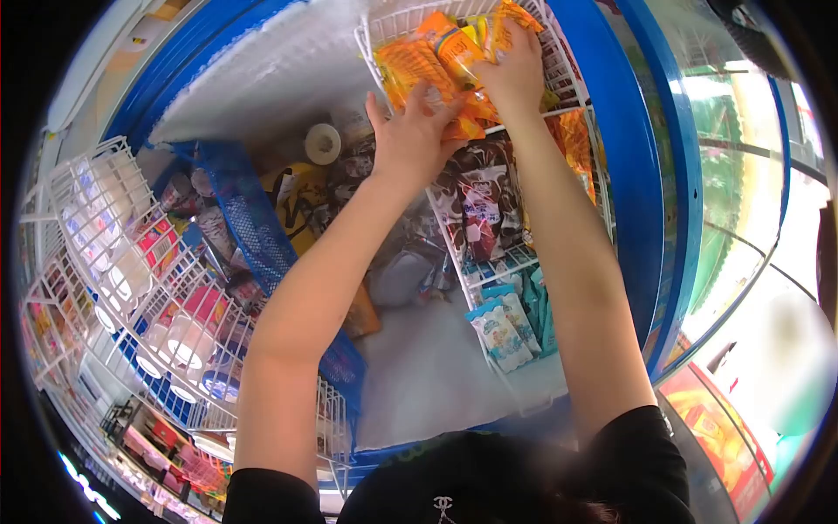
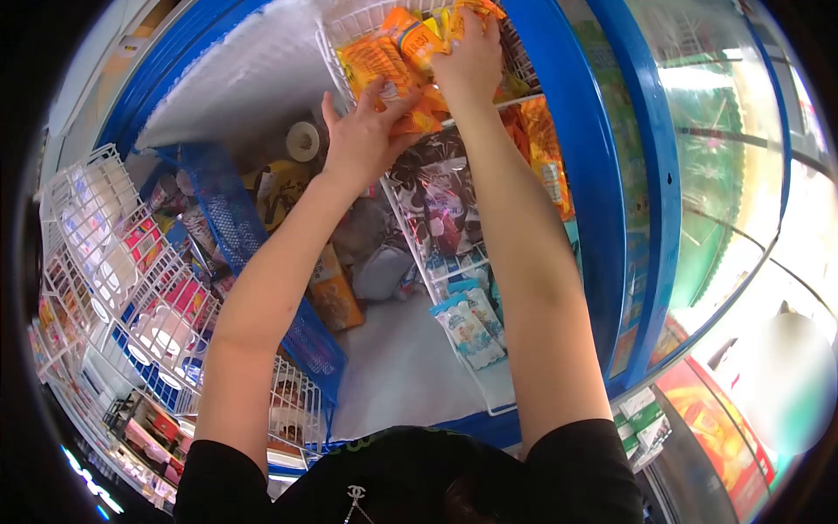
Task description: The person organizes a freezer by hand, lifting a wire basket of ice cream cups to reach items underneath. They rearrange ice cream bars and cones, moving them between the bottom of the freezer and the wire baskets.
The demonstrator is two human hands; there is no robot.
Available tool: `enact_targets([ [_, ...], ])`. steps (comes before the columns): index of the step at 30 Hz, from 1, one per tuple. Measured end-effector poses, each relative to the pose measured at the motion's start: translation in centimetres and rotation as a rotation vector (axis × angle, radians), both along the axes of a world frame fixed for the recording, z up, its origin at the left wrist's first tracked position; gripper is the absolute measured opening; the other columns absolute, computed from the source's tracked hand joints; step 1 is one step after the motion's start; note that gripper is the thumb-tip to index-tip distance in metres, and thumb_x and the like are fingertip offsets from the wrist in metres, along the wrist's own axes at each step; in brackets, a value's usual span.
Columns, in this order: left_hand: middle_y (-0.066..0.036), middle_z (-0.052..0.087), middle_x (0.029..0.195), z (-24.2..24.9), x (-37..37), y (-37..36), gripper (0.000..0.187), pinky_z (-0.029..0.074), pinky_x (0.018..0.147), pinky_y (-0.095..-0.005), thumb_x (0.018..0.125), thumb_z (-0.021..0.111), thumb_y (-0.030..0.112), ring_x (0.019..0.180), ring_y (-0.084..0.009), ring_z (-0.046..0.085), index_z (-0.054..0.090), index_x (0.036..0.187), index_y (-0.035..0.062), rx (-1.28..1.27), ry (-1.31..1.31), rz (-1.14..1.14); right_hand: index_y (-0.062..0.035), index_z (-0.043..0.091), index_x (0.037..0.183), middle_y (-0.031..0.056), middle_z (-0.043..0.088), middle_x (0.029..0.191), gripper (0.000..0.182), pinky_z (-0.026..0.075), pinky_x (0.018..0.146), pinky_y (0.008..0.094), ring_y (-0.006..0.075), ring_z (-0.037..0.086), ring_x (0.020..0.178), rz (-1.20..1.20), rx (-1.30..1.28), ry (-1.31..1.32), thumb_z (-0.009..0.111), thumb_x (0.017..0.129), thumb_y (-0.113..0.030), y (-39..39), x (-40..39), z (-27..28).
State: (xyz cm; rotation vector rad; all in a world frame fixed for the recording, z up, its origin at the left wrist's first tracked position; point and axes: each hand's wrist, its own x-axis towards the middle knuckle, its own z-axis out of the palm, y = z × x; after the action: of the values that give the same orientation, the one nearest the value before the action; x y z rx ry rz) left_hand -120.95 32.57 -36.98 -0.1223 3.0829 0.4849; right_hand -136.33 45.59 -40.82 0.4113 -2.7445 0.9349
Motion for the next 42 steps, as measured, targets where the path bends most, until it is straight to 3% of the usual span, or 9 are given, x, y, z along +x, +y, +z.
enact_targets([
  [5,-0.006,0.053,0.139,0.2,1.3,-0.1,0.042,0.013,0.11,-0.0673,0.089,0.067,0.036,0.116,-0.0215,0.059,0.06,0.131,0.0343,0.285,0.253,0.174,-0.0046,0.06,0.128,0.0239,0.052,0.136,0.045,0.043,0.104,0.0407,0.0348,0.053,0.124,0.03,-0.762,-0.193,0.054,0.084,0.005,1.3,6.7,7.3],
  [9,-0.009,0.054,0.137,2.9,4.1,2.0,0.049,0.019,0.113,-0.0602,0.084,0.07,0.019,0.125,-0.0275,0.051,0.062,0.132,0.0253,0.532,0.522,0.117,-0.0055,0.059,0.131,0.0171,0.051,0.141,0.056,0.041,0.106,0.0398,0.0332,0.05,0.131,0.263,-0.023,0.183,0.051,0.078,0.011,7.2,11.6,9.0],
  [15,-0.014,0.04,0.149,-0.2,8.2,15.0,0.049,0.02,0.113,-0.0617,0.08,0.07,0.013,0.136,-0.0383,0.037,0.062,0.129,0.0142,0.871,0.252,-0.011,-0.0064,0.052,0.14,0.0182,0.045,0.147,0.046,0.039,0.107,0.0396,0.0355,0.046,0.133,0.071,0.293,-0.098,0.056,0.094,-0.009,14.4,15.1,7.0],
  [19,-0.015,0.034,0.153,-1.3,10.1,19.3,0.043,0.018,0.112,-0.0645,0.084,0.065,0.021,0.142,-0.0394,0.029,0.061,0.126,0.0104,0.672,0.012,-0.136,-0.0107,0.037,0.15,0.0171,0.033,0.155,0.062,0.022,0.116,0.0485,0.0341,0.024,0.147,-0.1,-0.28,-0.382,0.06,0.095,-0.029,16.2,16.5,5.8],
  [21,-0.015,0.029,0.156,-0.9,10.0,19.4,0.043,0.018,0.112,-0.0654,0.086,0.062,0.026,0.145,-0.0402,0.023,0.061,0.125,0.0082,0.66,-0.007,-0.131,-0.0093,0.038,0.149,0.0166,0.032,0.156,0.065,0.022,0.116,0.0485,0.0345,0.024,0.146,-0.037,0.122,-0.255,0.063,0.093,-0.032,16.1,16.4,5.3],
  [26,-0.017,0.061,0.059,4.0,3.7,11.9,0.019,0.048,0.092,-0.05,0.086,0.061,0.022,0.067,-0.036,0.066,0.072,0.075,0.0106,0.586,-0.253,0.052,-0.0076,0.036,0.15,0.0209,0.039,0.149,0.076,0.036,0.108,0.0422,0.0387,0.04,0.135,0.079,0.209,-0.147,0.071,0.086,-0.03,15.9,14.7,4.3],
  [29,-0.02,0.067,0.086,0.5,-4.1,6.0,0.059,0.051,0.083,-0.0474,0.08,0.075,0.032,0.089,-0.0375,0.066,0.052,0.127,0.0045,0.12,0.407,0.278,-0.0073,0.034,0.15,0.0175,0.032,0.155,0.082,0.026,0.115,0.0457,0.0372,0.029,0.143,0.019,0.012,-0.345,0.075,0.082,-0.026,14.8,14.6,6.2],
  [35,-0.02,0.067,0.103,-4.7,-9.3,3.7,0.07,0.051,0.085,-0.0436,0.076,0.08,0.031,0.094,-0.0313,0.066,0.049,0.128,-0.0048,0.648,0.067,0.401,-0.0076,0.027,0.152,0.0258,0.041,0.147,0.083,0.036,0.11,0.0459,0.0419,0.04,0.136,0.272,0.156,0.117,0.073,0.083,-0.016,10.4,14.1,8.6],
  [42,-0.011,0.065,0.109,4.1,-0.7,6.2,0.057,0.052,0.081,-0.0292,0.083,0.077,0.011,0.096,-0.0161,0.064,0.047,0.13,-0.0011,1.314,0.119,0.261,0.0031,0.054,0.131,0.0119,0.057,0.127,0.049,0.048,0.092,0.0306,0.0177,0.056,0.113,0.116,-1.019,-0.436,0.07,0.09,-0.019,3.6,8.2,10.5],
])
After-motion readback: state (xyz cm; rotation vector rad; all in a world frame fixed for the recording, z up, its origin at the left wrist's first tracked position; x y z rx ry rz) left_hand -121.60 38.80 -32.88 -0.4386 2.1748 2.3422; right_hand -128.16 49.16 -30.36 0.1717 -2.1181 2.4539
